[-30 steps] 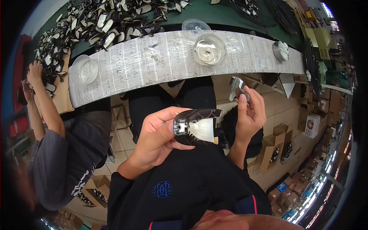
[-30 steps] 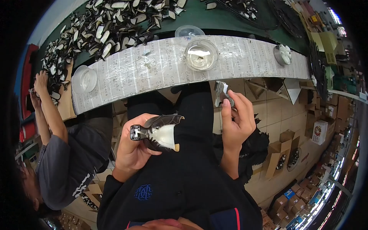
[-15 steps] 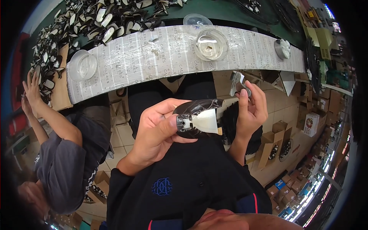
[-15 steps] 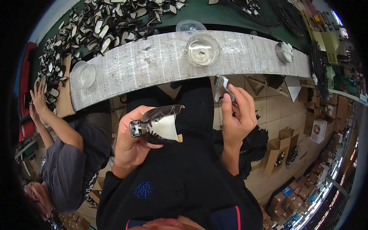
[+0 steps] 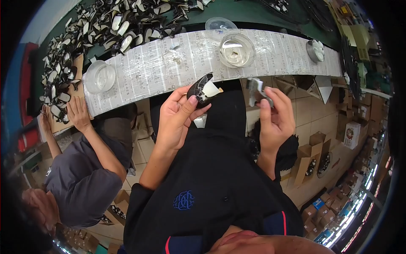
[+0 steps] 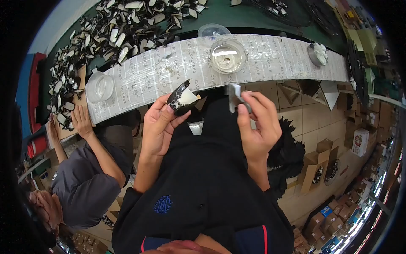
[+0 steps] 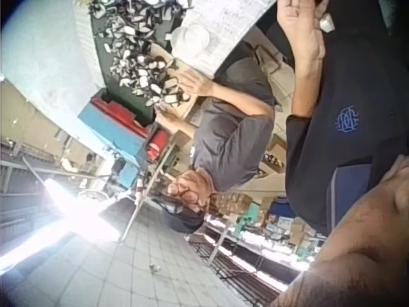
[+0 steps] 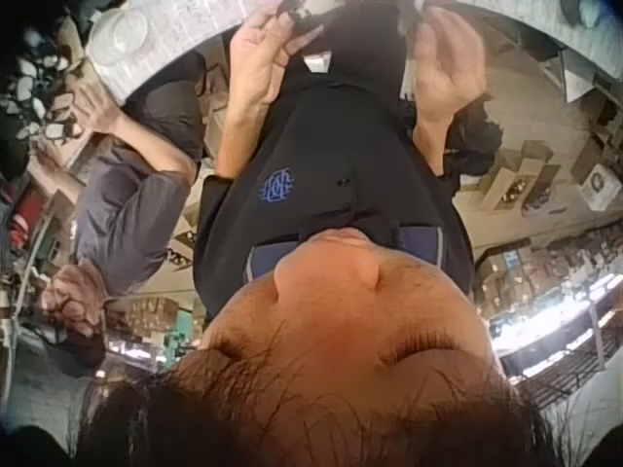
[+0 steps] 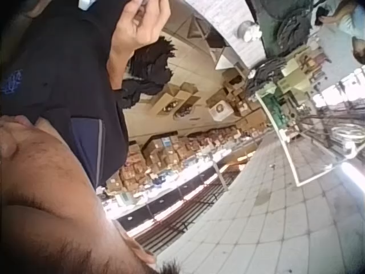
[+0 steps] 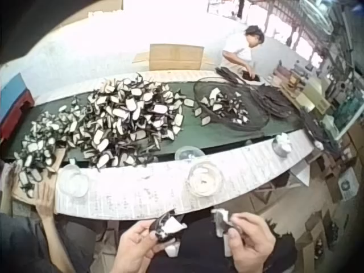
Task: Applying adhesive and assembling shoe heel components at a workbench.
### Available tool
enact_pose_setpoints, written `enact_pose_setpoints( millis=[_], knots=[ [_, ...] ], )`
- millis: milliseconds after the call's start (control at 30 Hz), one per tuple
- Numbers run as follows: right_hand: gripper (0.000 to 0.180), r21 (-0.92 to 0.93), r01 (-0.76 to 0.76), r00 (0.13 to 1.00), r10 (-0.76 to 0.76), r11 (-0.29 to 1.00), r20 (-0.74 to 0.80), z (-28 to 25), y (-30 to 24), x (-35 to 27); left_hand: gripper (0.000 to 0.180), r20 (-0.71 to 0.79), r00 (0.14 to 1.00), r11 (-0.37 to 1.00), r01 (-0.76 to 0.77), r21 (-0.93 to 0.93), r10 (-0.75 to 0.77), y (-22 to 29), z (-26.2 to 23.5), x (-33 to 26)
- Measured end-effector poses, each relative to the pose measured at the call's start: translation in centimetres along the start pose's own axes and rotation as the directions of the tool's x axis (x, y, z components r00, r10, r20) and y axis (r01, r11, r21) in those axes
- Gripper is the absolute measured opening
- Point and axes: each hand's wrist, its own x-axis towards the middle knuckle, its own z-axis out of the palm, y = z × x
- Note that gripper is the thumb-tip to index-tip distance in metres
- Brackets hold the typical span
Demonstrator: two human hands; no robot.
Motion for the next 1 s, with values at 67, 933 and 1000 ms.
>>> enact_pose_setpoints(
  millis=[67,933,1000],
  knots=[
    [0.024,0.036,0.000,1.000,-0.001,0.999,0.027,0.5,-0.2,-0.2,0.030,0.009,1.000,1.000,0.004,0.007,-0.004,-0.3,-0.2,0.1],
    [0.030,0.112,-0.251,0.965,0.257,0.961,-0.049,1.1,9.2,2.3,0.024,-0.023,0.967,0.924,-0.251,-0.287,0.255,7.9,-6.7,-1.1],
    [0.031,0.186,-0.265,0.950,0.289,0.946,-0.119,1.4,10.6,4.3,0.040,-0.057,0.906,0.884,-0.421,-0.204,0.419,12.2,-7.3,-3.0]
  ],
)
